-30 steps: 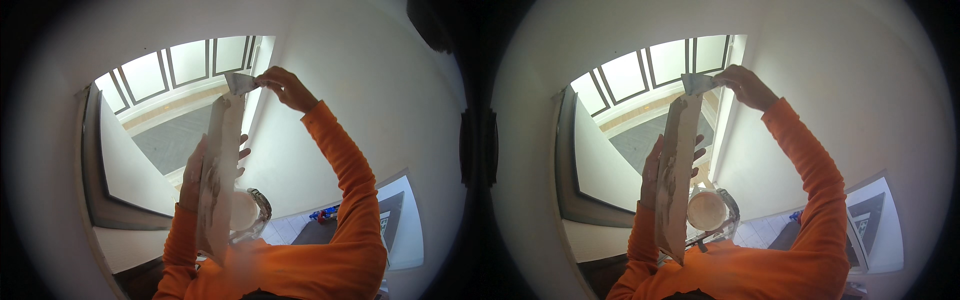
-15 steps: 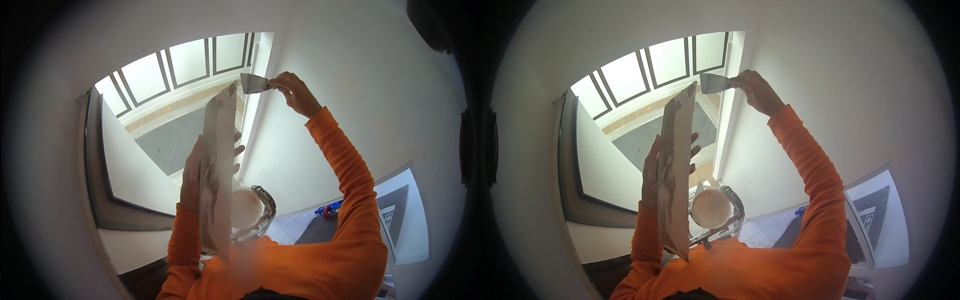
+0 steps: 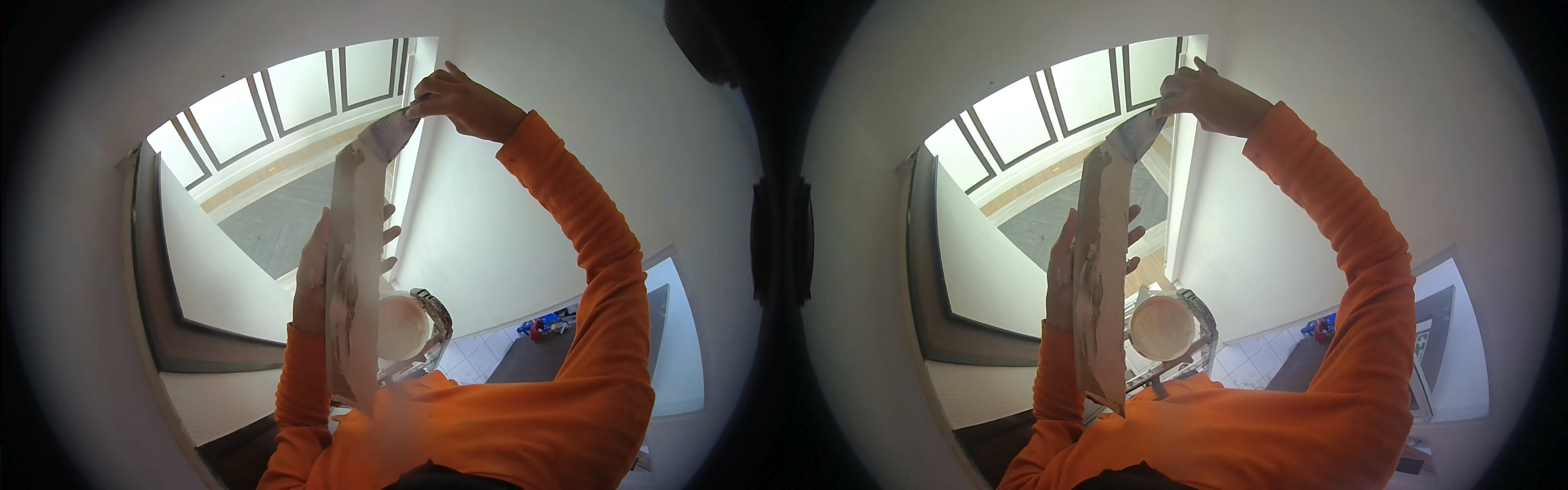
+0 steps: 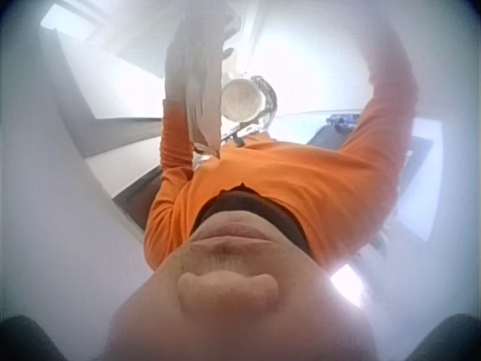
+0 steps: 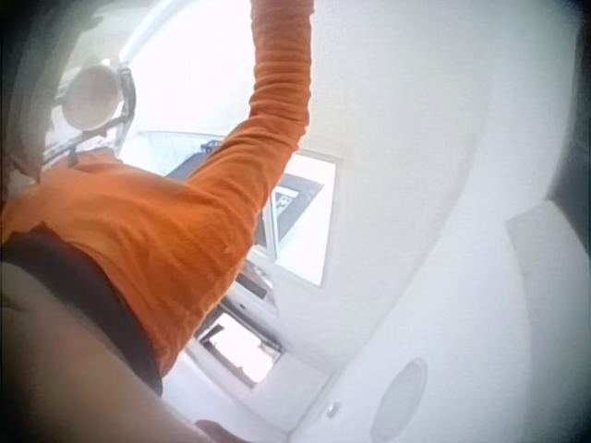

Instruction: The person measures and marks a ceiling panel with a utility knife, then applies adhesive to the panel using a putty knife and container. The person lifts and positions the panel against the ceiling, pressing it into place.

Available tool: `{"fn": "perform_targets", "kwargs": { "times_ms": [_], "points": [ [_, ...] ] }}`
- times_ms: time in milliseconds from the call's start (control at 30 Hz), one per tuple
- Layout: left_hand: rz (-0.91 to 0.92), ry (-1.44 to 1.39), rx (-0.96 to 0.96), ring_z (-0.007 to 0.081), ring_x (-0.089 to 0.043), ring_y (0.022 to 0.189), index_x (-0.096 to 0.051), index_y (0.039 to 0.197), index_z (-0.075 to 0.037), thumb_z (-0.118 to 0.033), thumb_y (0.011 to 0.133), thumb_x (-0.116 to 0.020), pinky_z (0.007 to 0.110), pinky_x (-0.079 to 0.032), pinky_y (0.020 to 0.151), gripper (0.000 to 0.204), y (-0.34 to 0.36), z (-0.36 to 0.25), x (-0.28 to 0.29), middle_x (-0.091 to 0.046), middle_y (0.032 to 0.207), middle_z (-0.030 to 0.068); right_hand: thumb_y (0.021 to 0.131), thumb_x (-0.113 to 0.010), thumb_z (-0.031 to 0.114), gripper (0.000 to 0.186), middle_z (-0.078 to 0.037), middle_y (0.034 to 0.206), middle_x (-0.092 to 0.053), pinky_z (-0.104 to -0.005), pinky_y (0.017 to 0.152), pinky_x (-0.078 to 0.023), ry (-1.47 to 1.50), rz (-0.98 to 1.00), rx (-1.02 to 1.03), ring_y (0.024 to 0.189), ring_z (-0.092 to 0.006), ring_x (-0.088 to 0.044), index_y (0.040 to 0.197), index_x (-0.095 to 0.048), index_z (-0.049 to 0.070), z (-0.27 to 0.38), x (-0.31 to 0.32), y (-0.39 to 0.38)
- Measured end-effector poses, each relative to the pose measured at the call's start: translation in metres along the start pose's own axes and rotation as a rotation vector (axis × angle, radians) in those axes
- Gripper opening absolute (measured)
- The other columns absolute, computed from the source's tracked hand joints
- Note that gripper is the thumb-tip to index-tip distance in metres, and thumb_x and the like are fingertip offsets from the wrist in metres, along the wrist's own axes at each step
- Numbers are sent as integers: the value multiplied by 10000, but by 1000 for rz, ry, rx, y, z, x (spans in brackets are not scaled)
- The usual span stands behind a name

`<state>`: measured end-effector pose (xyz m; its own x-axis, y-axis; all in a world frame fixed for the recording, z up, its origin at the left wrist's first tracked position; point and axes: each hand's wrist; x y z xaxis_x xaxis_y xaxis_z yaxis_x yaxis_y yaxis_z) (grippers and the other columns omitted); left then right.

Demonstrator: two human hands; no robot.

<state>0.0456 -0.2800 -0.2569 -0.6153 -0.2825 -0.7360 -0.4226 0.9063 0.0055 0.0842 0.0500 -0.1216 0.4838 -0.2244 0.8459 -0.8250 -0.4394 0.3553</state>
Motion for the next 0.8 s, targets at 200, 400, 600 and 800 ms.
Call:
{"fn": "perform_targets", "kwargs": {
  "times_ms": [200, 400, 600, 800],
  "points": [
    [14, -5, -10, 315, -478, 1468, -315, 1669, -160, -656, 1083, -348, 404, -612, 1037, 768, -2, 0, 4, -433, 1627, 189, 886, -738, -75, 338, -22, 1136, -684, -419, 1031, -527, 32, -40, -65, 1135, -239, -625, 1132, -772, 155, -12, -12, -8],
    [27, -73, 16, 318, -474, 1468, -309, 1670, -160, -651, 1084, -363, 402, -635, 997, 767, 0, 1, 7, -427, 1629, 191, 886, -669, -115, 405, -17, 1104, -694, -404, 1033, -472, 220, -111, -156, 1113, -243, -623, 1175, -771, 150, -5, -26, -27],
    [14, -77, 6, 308, -476, 1459, -313, 1665, -144, -636, 1088, -365, 398, -644, 989, 759, -3, 1, 9, -436, 1617, 188, 939, -703, -63, 294, -40, 1139, -696, -374, 992, -570, 166, -141, -231, 1133, -252, -628, 1154, -760, 128, -7, -36, -48],
    [5, -51, -18, 327, -461, 1473, -318, 1667, -138, -644, 1089, -333, 427, -617, 1015, 768, 0, 1, 9, -437, 1625, 185, 924, -697, -70, 316, -67, 1070, -696, -410, 948, -537, 428, -299, -339, 1047, -278, -647, 1179, -757, 106, 2, -53, -57]
  ]
}}
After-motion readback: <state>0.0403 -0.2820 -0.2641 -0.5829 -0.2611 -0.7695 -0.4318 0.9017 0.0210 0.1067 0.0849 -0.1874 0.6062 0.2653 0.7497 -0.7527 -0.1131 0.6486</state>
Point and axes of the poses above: each hand's wrist, its own y-axis towards the middle knuckle, its own x-axis out of the back of the hand, z = x × y
